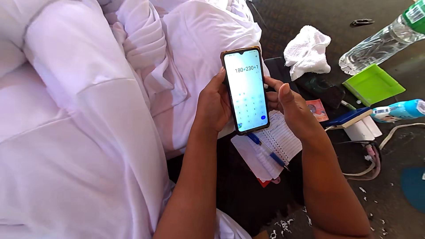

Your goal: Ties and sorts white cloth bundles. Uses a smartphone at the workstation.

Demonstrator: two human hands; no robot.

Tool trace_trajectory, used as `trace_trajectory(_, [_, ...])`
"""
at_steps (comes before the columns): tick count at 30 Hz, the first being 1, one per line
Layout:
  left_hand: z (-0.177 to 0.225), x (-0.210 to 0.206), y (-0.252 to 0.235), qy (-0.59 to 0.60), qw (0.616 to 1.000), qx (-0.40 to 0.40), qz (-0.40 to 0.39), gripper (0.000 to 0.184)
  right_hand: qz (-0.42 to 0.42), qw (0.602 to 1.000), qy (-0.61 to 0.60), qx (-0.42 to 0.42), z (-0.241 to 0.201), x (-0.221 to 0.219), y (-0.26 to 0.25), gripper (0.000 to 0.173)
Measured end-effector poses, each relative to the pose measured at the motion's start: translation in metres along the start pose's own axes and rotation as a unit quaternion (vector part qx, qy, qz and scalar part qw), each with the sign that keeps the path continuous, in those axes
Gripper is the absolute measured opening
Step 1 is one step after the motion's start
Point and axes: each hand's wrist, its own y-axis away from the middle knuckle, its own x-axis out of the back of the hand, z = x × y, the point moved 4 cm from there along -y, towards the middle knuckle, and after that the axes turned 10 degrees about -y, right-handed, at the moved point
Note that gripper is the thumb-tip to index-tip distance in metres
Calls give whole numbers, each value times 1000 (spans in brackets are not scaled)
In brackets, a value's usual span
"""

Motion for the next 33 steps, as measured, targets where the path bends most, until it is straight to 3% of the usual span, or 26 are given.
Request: trace_trajectory(33, [-1,0,0,0,1000,2,-1,44,-2,1000,8,5,-5,3,2,75])
